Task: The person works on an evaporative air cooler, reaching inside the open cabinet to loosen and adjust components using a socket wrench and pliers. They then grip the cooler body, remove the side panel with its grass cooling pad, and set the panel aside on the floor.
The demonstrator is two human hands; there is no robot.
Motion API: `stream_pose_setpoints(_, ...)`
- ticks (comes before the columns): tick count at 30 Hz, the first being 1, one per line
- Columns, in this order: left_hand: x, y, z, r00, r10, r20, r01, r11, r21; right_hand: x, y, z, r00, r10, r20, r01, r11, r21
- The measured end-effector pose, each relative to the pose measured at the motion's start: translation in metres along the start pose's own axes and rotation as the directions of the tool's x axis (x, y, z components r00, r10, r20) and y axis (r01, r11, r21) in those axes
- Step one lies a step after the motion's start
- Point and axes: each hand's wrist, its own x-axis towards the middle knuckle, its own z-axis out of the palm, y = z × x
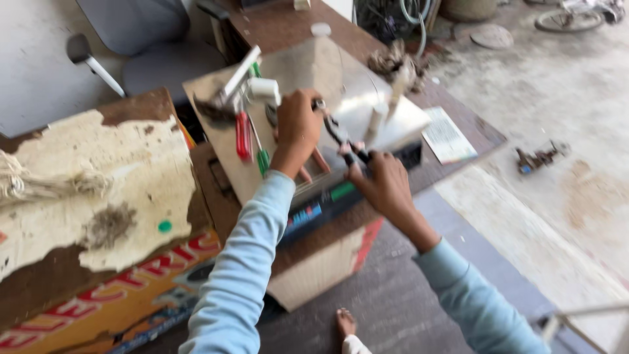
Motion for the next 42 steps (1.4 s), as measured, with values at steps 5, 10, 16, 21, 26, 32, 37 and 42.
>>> stream_pose_setpoints(5,0.058,-0.099,0.057,0.985,0.049,0.167,-0.074,0.986,0.148,0.078,0.004,0.068,0.992,0.015,0.122,0.001,0.991,-0.135)
stream_pose_setpoints(10,0.09,-0.133,0.077,0.926,-0.077,0.369,0.009,0.983,0.183,0.108,-0.014,0.079,0.991,-0.02,0.129,0.058,0.954,-0.294)
stream_pose_setpoints(16,0.088,-0.135,0.063,0.906,-0.001,0.422,-0.069,0.986,0.151,0.093,-0.027,0.063,0.985,-0.11,0.129,0.145,0.94,-0.307)
stream_pose_setpoints(21,0.081,-0.155,0.047,0.817,-0.055,0.575,-0.15,0.941,0.303,0.075,-0.05,0.06,0.994,-0.063,0.088,0.088,0.943,-0.322)
stream_pose_setpoints(26,0.072,-0.159,0.036,0.827,0.052,0.56,-0.24,0.933,0.268,0.049,-0.079,0.057,0.993,-0.108,-0.055,0.076,0.908,-0.413)
stream_pose_setpoints(32,0.085,-0.093,-0.012,0.813,0.355,0.462,-0.513,0.812,0.278,0.006,-0.108,0.028,0.974,-0.028,-0.227,-0.097,0.847,-0.522)
stream_pose_setpoints(37,0.056,0.053,-0.02,0.616,0.749,0.246,-0.765,0.643,-0.041,-0.045,-0.114,-0.046,0.904,0.063,-0.422,-0.311,0.776,-0.549)
stream_pose_setpoints(42,-0.023,0.179,-0.017,0.363,0.917,-0.165,-0.899,0.298,-0.322,-0.14,-0.114,-0.159,0.763,0.089,-0.64,-0.571,0.557,-0.603)
